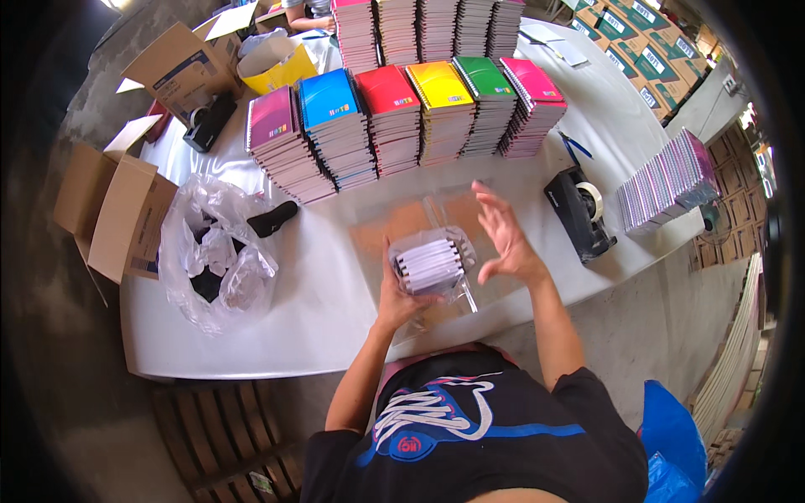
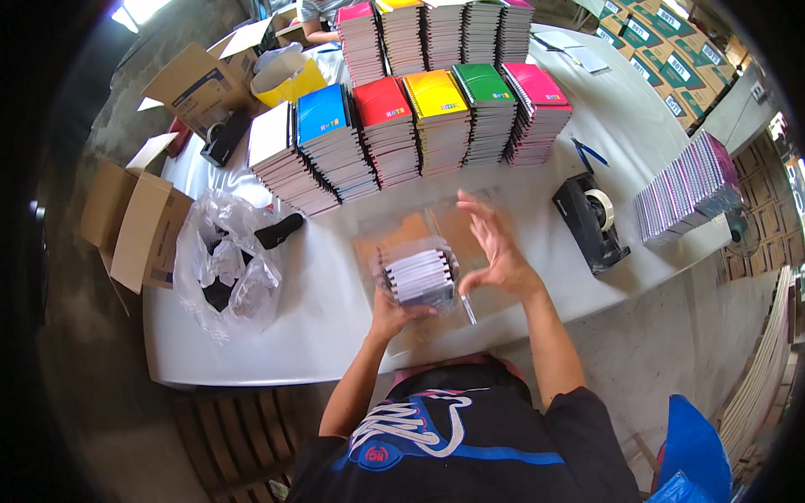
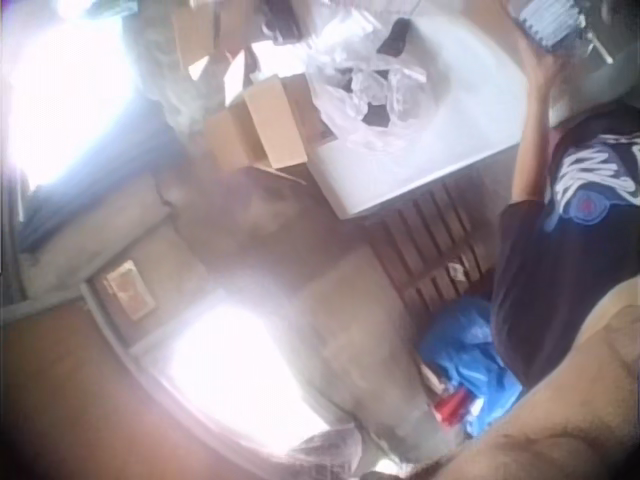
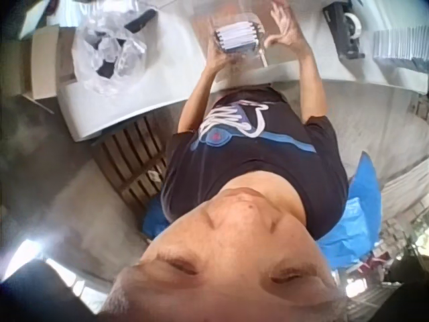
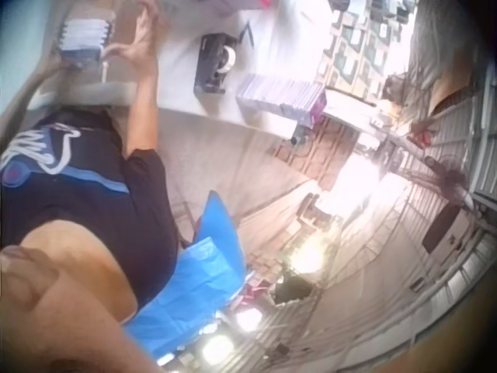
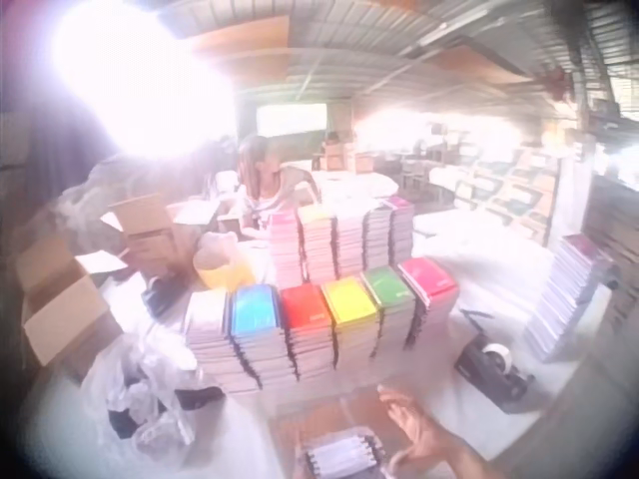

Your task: The person selects several colorful notebooks from stacks on a table, gathers them together, places them into a plastic bag, and secures the bag with tape before placing it on a stack of already packed bags.

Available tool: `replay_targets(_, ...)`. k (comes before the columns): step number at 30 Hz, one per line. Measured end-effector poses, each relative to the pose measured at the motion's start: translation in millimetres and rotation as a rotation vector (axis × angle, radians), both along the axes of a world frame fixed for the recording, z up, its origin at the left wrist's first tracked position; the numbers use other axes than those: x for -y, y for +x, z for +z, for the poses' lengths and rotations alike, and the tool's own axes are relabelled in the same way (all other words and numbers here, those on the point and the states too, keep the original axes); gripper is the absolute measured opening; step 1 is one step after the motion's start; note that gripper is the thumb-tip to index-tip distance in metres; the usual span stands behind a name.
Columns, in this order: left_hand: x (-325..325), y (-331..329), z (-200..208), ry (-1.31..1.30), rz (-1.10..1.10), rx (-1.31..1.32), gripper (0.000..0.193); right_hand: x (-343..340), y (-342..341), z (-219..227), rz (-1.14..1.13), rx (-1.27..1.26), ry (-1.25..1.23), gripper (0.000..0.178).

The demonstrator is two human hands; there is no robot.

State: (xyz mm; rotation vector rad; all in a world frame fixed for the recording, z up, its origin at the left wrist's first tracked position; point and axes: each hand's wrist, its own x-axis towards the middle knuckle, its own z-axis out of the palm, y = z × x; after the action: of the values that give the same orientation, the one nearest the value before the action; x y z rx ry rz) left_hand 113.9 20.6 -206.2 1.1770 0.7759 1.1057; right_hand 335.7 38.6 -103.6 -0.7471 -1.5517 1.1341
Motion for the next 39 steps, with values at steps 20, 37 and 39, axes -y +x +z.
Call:
replay_targets(20, 32.5, -41.6, 12.4, 0.961, 0.339, -0.764, 0.097, 68.1, -32.2, -46.6, -0.236, 0.281, -0.14, 0.109)
replay_targets(37, 12.7, -46.9, 86.4, 1.04, -0.159, -1.28, 0.075, 58.4, -31.9, -24.7, -0.199, 0.632, 0.221, 0.054)
replay_targets(39, 11.2, -47.6, 96.3, 1.033, -0.217, -1.245, 0.076, 52.1, -29.1, -22.0, -0.174, 0.716, 0.295, 0.05)
